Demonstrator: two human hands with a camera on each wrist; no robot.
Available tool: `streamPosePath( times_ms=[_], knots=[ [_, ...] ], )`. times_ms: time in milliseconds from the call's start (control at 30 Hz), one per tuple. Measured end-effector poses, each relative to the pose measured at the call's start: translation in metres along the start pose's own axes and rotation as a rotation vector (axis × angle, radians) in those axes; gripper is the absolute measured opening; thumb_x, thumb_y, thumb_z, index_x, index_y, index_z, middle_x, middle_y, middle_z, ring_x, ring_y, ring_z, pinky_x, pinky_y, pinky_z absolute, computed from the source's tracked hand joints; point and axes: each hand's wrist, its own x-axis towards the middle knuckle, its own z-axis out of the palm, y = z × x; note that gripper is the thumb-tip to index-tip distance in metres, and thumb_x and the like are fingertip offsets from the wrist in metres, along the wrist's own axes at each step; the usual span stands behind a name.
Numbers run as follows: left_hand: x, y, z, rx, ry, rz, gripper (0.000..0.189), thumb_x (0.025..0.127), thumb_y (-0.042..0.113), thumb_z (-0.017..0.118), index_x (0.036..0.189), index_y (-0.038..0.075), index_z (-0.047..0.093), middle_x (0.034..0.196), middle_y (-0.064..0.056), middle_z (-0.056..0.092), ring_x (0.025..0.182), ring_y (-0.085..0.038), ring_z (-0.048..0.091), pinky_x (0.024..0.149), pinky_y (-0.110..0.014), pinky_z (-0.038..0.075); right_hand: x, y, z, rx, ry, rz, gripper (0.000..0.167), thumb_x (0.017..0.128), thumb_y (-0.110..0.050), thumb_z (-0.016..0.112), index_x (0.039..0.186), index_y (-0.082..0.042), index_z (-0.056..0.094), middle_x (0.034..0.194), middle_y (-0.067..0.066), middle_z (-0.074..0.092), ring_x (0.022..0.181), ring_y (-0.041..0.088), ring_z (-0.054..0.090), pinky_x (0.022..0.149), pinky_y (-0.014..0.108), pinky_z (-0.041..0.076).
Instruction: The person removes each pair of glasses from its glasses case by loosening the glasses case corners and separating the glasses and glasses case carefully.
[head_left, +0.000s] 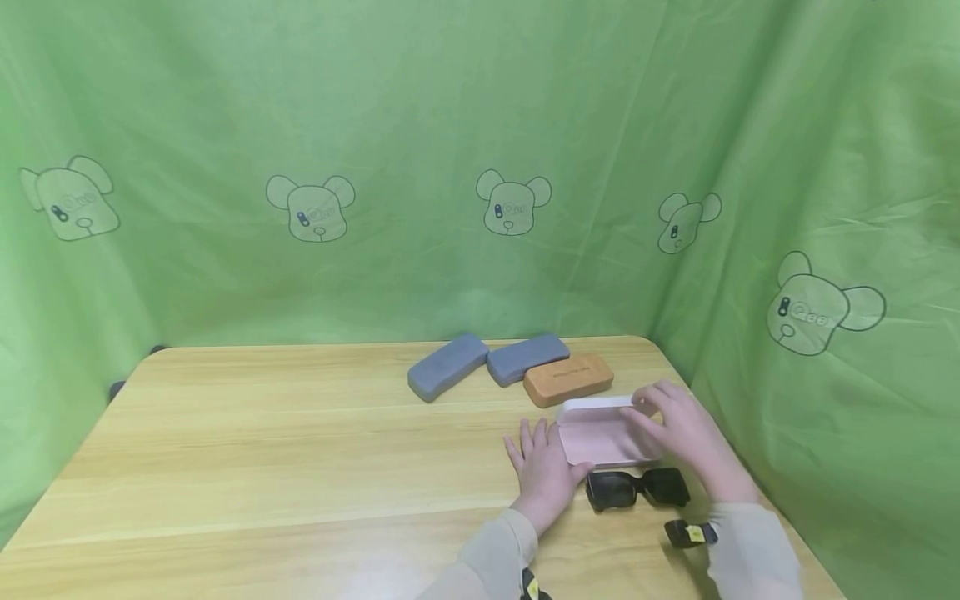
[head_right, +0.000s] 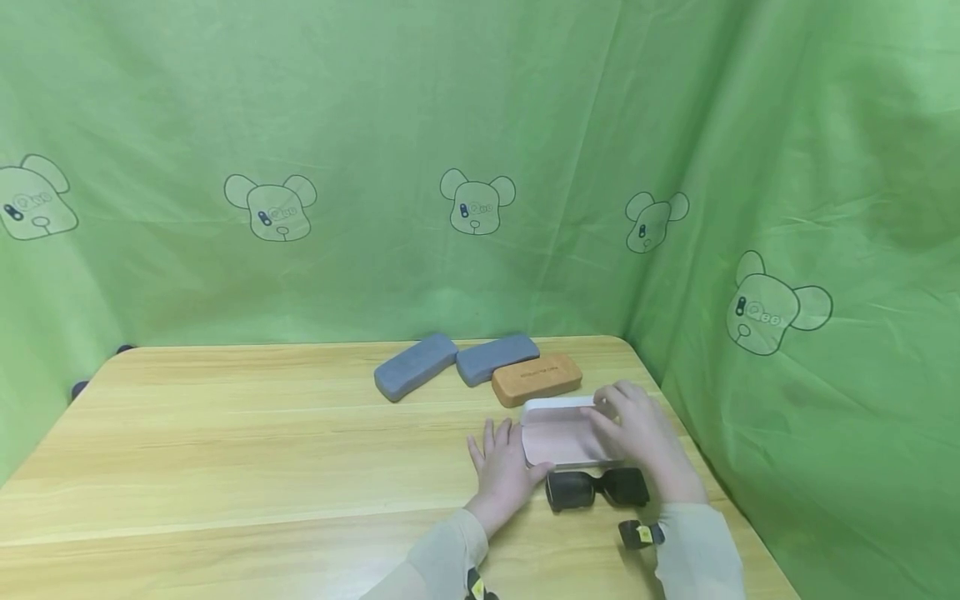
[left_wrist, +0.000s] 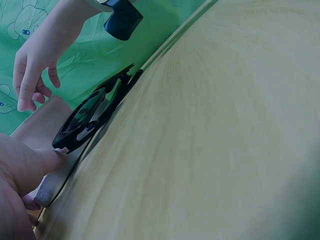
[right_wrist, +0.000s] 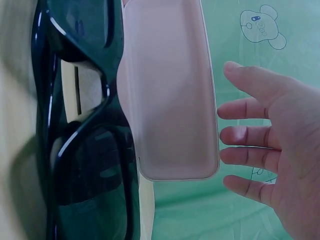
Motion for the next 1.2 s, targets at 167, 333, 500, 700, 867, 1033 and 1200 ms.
streamPosePath(
  times_ms=[167, 333, 500, 700, 867, 1033, 1200],
  knots=[
    [0.0, 0.0, 0.001, -0.003, -0.001, -0.003, 0.08, 0.079, 0.053, 0.072, 0.14, 0.007, 0.049, 0.152, -0.012, 0.042, 0.148, -0.037, 0.023, 0.118, -0.065, 0.011, 0.004, 0.002, 0.0, -0.001, 0.001, -0.006, 0.027, 0.087, -0.033, 0.072, 0.096, -0.008, 0.069, 0.096, 0.012, 0.066, 0.09, 0.029, 0.061, 0.082, 0.052, 0.051],
    [0.001, 0.0, 0.001, 0.0, -0.001, -0.002, 0.081, 0.079, 0.054, 0.072, 0.14, 0.007, 0.049, 0.152, -0.011, 0.043, 0.148, -0.036, 0.024, 0.119, -0.065, 0.012, 0.009, 0.005, 0.001, -0.003, 0.005, -0.01, 0.028, 0.087, -0.033, 0.072, 0.096, -0.007, 0.069, 0.096, 0.012, 0.065, 0.09, 0.028, 0.06, 0.081, 0.051, 0.05],
    [0.001, -0.001, 0.002, 0.001, 0.005, 0.001, 0.08, 0.079, 0.053, 0.072, 0.14, 0.007, 0.049, 0.151, -0.011, 0.043, 0.148, -0.037, 0.024, 0.118, -0.065, 0.012, 0.015, 0.008, 0.005, -0.019, 0.019, -0.031, 0.027, 0.086, -0.033, 0.072, 0.091, -0.007, 0.068, 0.095, 0.012, 0.066, 0.09, 0.03, 0.06, 0.081, 0.051, 0.05],
    [0.0, -0.001, 0.001, 0.013, 0.0, 0.006, 0.08, 0.079, 0.054, 0.071, 0.14, 0.007, 0.048, 0.151, -0.012, 0.043, 0.148, -0.037, 0.024, 0.118, -0.065, 0.012, 0.021, 0.01, 0.007, -0.012, -0.014, -0.025, 0.029, 0.086, -0.036, 0.072, 0.09, -0.007, 0.068, 0.095, 0.012, 0.067, 0.091, 0.031, 0.06, 0.082, 0.052, 0.049],
    [0.0, 0.0, 0.0, 0.012, -0.003, 0.005, 0.08, 0.08, 0.054, 0.071, 0.141, 0.007, 0.048, 0.151, -0.012, 0.043, 0.148, -0.037, 0.024, 0.118, -0.065, 0.013, 0.024, 0.012, 0.009, -0.007, -0.068, -0.003, 0.037, 0.087, -0.041, 0.07, 0.095, -0.005, 0.069, 0.098, 0.015, 0.067, 0.096, 0.034, 0.06, 0.087, 0.054, 0.049],
    [0.0, -0.001, 0.0, 0.003, -0.003, 0.007, 0.08, 0.08, 0.054, 0.07, 0.141, 0.007, 0.048, 0.152, -0.012, 0.042, 0.148, -0.037, 0.023, 0.118, -0.066, 0.011, 0.027, 0.017, 0.011, -0.004, -0.113, 0.016, 0.044, 0.088, -0.045, 0.067, 0.104, -0.004, 0.068, 0.106, 0.018, 0.066, 0.102, 0.037, 0.06, 0.091, 0.058, 0.048],
    [0.0, -0.001, 0.0, -0.004, 0.0, 0.006, 0.079, 0.079, 0.053, 0.072, 0.14, 0.008, 0.048, 0.151, -0.011, 0.043, 0.148, -0.037, 0.024, 0.118, -0.066, 0.011, 0.029, 0.02, 0.013, 0.018, -0.17, 0.024, 0.051, 0.09, -0.045, 0.065, 0.117, -0.002, 0.065, 0.114, 0.024, 0.063, 0.107, 0.042, 0.057, 0.094, 0.062, 0.045]
  ],
)
